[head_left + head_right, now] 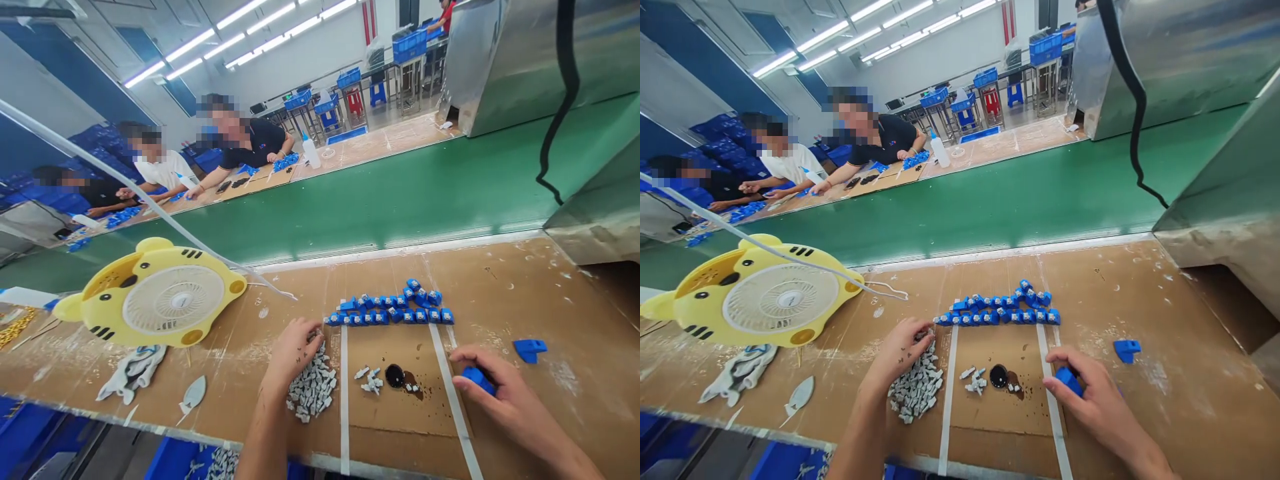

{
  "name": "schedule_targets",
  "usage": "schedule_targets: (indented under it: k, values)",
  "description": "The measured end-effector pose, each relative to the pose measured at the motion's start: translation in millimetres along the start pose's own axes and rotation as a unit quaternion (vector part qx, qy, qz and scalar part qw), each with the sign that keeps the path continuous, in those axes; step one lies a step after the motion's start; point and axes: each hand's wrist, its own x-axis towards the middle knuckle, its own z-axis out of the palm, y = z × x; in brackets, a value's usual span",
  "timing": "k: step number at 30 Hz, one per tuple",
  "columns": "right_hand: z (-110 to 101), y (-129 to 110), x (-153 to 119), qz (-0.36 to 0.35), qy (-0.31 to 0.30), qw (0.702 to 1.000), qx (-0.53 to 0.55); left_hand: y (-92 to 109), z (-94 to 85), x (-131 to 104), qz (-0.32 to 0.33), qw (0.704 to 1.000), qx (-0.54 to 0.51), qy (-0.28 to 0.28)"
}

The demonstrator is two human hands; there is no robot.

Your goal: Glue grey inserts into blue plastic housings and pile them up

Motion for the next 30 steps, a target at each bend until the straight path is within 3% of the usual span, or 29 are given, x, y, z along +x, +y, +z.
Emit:
schedule_targets:
  k: [4, 10, 16, 18, 20, 25, 28, 30]
  values:
    - [12, 1, 2, -0.022, -0.052, 0.998, -0.003, 5, 9.6, 3, 0.008, 1.000, 0.012, -0.016]
    - [10, 11, 5, -0.031, -0.051, 0.998, -0.024, 2, 9.3, -3, 0.021, 1.000, -0.022, 0.007]
    - [5, 16, 13, 0.054, 0.076, 0.996, 0.000, 23, 14.6, -31, 0.038, 0.976, -0.197, 0.080]
    - [9, 10, 12, 0.072, 0.092, 0.992, 0.038, 36, 18.4, -39, 0.032, 0.971, -0.220, 0.089]
    - [12, 1, 11, 0.072, 0.073, 0.993, 0.064, 47, 21.3, -45, 0.035, 0.968, -0.235, 0.081]
    - [17, -21, 9, 0.034, -0.039, 0.997, 0.065, 68, 25.8, -52, 0.084, 0.966, -0.242, 0.031]
    - [20, -27, 9, 0.020, -0.112, 0.992, 0.061, 76, 31.2, -53, 0.098, 0.969, -0.225, 0.015]
    - [23, -28, 10, 0.032, -0.130, 0.989, 0.066, 82, 36.6, -54, 0.099, 0.972, -0.214, 0.021]
